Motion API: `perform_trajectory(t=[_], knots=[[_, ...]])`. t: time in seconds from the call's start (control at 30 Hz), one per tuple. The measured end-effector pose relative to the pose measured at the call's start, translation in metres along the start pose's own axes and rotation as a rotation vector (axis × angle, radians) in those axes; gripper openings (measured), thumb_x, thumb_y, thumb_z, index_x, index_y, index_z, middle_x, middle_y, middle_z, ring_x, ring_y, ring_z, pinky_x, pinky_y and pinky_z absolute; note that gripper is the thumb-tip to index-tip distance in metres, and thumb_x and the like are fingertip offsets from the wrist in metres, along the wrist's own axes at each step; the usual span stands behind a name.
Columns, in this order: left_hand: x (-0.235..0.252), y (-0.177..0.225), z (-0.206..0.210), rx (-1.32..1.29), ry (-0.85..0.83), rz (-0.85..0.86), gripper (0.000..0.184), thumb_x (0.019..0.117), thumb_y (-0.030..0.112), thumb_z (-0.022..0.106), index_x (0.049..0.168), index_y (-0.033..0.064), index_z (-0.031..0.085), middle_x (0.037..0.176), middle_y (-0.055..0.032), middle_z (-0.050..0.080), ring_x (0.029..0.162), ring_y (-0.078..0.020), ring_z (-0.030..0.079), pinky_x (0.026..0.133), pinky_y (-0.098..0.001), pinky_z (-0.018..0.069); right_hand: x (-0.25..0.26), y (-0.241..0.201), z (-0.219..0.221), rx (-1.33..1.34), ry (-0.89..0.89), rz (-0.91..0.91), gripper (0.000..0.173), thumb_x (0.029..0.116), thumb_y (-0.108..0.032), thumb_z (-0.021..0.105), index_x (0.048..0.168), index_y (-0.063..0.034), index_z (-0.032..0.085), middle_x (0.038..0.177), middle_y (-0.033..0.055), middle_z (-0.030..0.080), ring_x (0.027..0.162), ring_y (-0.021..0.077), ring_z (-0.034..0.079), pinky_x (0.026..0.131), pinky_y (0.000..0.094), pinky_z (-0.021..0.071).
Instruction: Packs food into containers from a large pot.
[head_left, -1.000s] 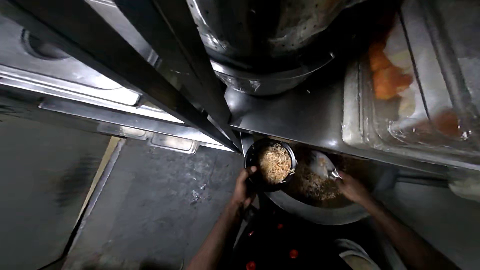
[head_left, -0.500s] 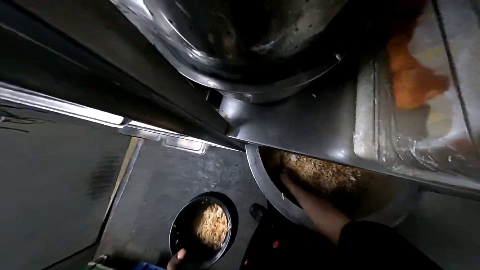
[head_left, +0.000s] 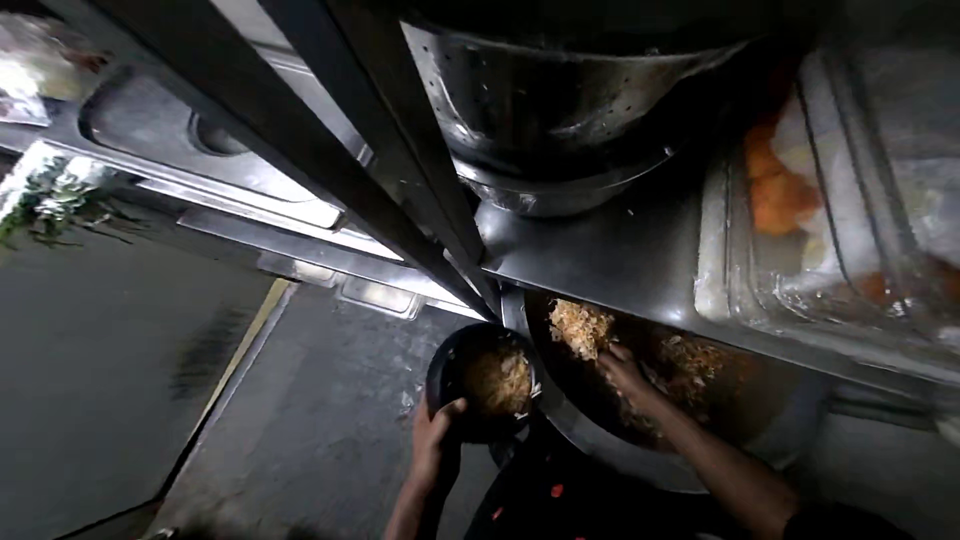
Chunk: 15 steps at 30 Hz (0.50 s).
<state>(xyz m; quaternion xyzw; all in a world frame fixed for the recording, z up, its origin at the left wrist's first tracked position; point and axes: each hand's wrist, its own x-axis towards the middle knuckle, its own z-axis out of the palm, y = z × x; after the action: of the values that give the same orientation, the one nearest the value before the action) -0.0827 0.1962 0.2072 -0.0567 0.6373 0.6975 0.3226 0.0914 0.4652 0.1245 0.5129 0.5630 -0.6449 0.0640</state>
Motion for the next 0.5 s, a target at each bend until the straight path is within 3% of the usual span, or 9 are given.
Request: perform_trajectory(t=[0.1, 0.2, 0.27, 0.37, 0.43, 0.5], knots=[[0.008, 0.011, 0.055, 0.137, 0.009, -0.077, 0.086, 0.0778, 0.021, 0.075, 0.153, 0.0078, 0.035, 0.119, -0.0181, 0.065, 0.095, -0.0257, 0.070, 0.075, -0.0442, 0.0615, -0.037, -0.016, -0.034, -0.112, 0.056, -0.080, 0.024, 0.1053, -0.024, 0.053, 0.105, -0.0016, 0.063, 0.073, 0.0020, 0.053, 0.055, 0.0089, 0.047, 0.051, 0.0269, 0.0425], [0.014, 0.004, 0.104, 0.177, -0.038, -0.133, 0.082, 0.0806, 0.015, 0.077, 0.154, 0.0149, 0.038, 0.121, -0.0197, 0.064, 0.095, -0.0301, 0.068, 0.074, -0.0488, 0.0598, -0.063, -0.025, -0.050, -0.324, 0.141, -0.147, 0.028, 0.1025, -0.029, 0.055, 0.097, -0.0023, 0.063, 0.077, 0.0074, 0.059, 0.066, 0.0180, 0.058, 0.063, 0.0394, 0.0509], [0.021, -0.014, 0.126, 0.167, -0.097, -0.163, 0.084, 0.0814, 0.017, 0.080, 0.154, 0.0193, 0.038, 0.122, -0.0192, 0.064, 0.098, -0.0312, 0.068, 0.076, -0.0504, 0.0597, -0.085, -0.040, -0.043, -0.502, 0.143, -0.106, 0.031, 0.1052, -0.028, 0.050, 0.110, -0.0008, 0.063, 0.090, 0.0148, 0.064, 0.082, 0.0271, 0.065, 0.077, 0.0494, 0.0543], [0.029, -0.037, 0.142, 0.113, -0.183, -0.214, 0.091, 0.0799, 0.024, 0.082, 0.157, 0.0216, 0.034, 0.131, -0.0189, 0.061, 0.106, -0.0327, 0.066, 0.081, -0.0525, 0.0582, -0.115, -0.053, -0.024, -0.774, 0.203, -0.108, 0.040, 0.1099, -0.026, 0.043, 0.143, -0.0064, 0.053, 0.120, 0.0214, 0.067, 0.109, 0.0364, 0.067, 0.097, 0.0561, 0.0524], [0.030, -0.043, 0.141, 0.062, -0.198, -0.238, 0.085, 0.0826, 0.023, 0.077, 0.156, 0.0188, 0.036, 0.127, -0.0201, 0.062, 0.101, -0.0330, 0.066, 0.077, -0.0518, 0.0577, -0.120, -0.035, -0.026, -0.843, 0.388, -0.293, 0.040, 0.1068, -0.017, 0.048, 0.145, -0.0076, 0.055, 0.131, 0.0240, 0.064, 0.118, 0.0421, 0.064, 0.101, 0.0605, 0.0506], [0.029, -0.043, 0.130, -0.008, -0.217, -0.263, 0.077, 0.0864, 0.022, 0.071, 0.155, 0.0193, 0.037, 0.120, -0.0192, 0.065, 0.096, -0.0313, 0.068, 0.074, -0.0494, 0.0591, -0.114, -0.012, -0.040, -0.812, 0.527, -0.467, 0.041, 0.1032, -0.009, 0.052, 0.144, -0.0016, 0.056, 0.136, 0.0299, 0.060, 0.121, 0.0485, 0.061, 0.102, 0.0646, 0.0492]])
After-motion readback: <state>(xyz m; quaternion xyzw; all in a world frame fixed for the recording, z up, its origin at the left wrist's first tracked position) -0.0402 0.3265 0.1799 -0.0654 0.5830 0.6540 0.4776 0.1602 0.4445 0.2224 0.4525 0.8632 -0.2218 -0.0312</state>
